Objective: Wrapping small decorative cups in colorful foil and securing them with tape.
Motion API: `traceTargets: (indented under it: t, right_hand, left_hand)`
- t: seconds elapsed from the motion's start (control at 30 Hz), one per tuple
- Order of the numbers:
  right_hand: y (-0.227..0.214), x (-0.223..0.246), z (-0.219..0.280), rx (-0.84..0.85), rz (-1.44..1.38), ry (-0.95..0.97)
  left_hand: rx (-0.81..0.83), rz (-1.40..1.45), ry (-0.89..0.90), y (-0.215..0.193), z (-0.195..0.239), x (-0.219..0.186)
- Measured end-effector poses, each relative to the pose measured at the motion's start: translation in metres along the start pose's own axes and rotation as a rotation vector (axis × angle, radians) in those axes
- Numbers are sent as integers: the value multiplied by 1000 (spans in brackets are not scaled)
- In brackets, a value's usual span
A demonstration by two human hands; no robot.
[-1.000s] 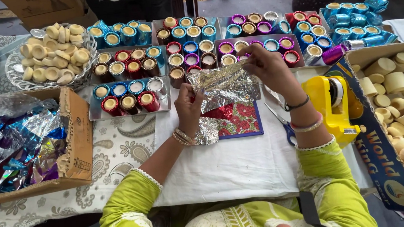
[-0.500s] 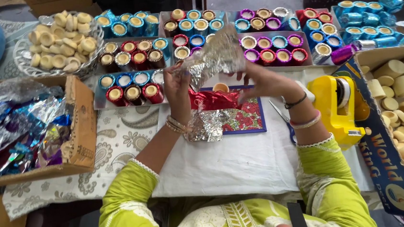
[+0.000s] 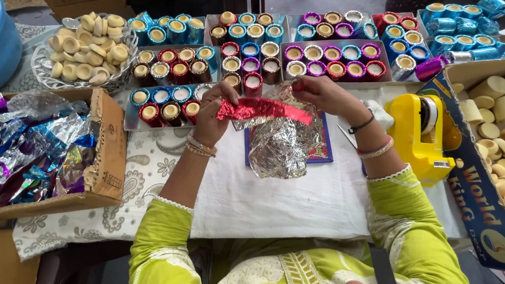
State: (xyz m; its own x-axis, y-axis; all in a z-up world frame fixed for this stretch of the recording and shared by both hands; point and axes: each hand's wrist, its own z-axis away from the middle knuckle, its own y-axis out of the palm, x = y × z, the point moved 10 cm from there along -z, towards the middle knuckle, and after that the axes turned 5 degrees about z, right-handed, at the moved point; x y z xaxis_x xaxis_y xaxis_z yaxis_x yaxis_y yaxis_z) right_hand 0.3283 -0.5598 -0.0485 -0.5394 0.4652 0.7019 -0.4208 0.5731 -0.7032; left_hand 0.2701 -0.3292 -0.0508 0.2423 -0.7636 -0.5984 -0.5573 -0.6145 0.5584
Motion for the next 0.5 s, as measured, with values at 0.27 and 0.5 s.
traceTargets:
  t: [0.27,0.5]
  right_hand:
    - [-6,-31,0,-23,10,-113]
    - [-23,-54,0,-52,-65,72]
  left_hand:
    - [55,-482,-86,20,4,-19]
    - [-460,-1445,311,9,81,-177]
